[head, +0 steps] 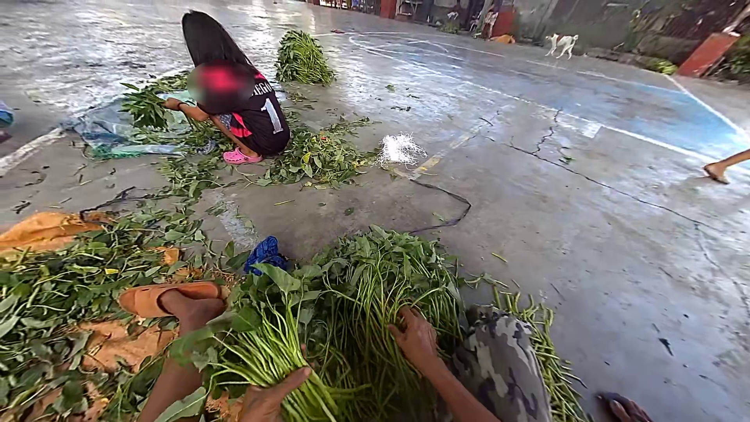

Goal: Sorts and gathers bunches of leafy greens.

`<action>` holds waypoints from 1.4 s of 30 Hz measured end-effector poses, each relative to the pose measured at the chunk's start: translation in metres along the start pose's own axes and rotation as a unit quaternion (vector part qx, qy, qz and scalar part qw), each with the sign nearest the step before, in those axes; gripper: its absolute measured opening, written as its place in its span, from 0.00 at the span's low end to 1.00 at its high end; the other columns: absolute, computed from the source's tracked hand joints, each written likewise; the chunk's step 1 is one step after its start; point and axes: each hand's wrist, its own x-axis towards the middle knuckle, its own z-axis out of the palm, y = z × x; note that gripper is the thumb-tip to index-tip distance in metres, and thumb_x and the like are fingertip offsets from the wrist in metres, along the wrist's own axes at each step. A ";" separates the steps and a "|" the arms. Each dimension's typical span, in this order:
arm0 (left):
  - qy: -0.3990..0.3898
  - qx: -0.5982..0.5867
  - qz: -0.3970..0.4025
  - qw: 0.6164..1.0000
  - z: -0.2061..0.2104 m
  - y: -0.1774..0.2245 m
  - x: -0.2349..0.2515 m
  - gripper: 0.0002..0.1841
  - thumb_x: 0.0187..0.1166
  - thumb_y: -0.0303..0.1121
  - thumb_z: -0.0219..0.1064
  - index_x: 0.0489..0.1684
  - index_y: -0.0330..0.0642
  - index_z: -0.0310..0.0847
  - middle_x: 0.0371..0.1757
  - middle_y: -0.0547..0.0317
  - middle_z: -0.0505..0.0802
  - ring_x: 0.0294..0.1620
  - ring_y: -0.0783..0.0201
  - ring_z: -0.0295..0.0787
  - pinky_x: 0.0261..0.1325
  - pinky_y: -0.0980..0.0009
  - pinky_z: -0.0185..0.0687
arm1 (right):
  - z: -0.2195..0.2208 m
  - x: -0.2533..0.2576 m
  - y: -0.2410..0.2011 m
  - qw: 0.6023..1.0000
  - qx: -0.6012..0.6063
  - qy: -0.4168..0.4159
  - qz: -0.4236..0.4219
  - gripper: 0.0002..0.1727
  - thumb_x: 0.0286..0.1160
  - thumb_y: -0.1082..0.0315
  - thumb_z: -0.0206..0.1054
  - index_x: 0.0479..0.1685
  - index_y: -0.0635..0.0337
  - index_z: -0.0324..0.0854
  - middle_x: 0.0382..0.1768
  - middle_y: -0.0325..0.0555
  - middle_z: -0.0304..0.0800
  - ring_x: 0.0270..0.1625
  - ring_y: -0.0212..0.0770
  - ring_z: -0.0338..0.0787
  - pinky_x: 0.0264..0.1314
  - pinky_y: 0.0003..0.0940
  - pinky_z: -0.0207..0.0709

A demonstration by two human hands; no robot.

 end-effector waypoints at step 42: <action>-0.113 0.074 -0.112 0.984 0.059 -0.051 0.035 0.30 0.52 0.12 0.78 0.58 0.28 0.75 0.43 0.49 0.95 0.46 0.61 0.95 0.55 0.65 0.91 | -0.011 -0.062 -0.047 0.900 0.425 0.001 -0.097 0.22 0.87 0.65 0.55 0.74 0.66 0.77 0.68 0.60 0.80 0.62 0.45 0.85 0.63 0.38 0.81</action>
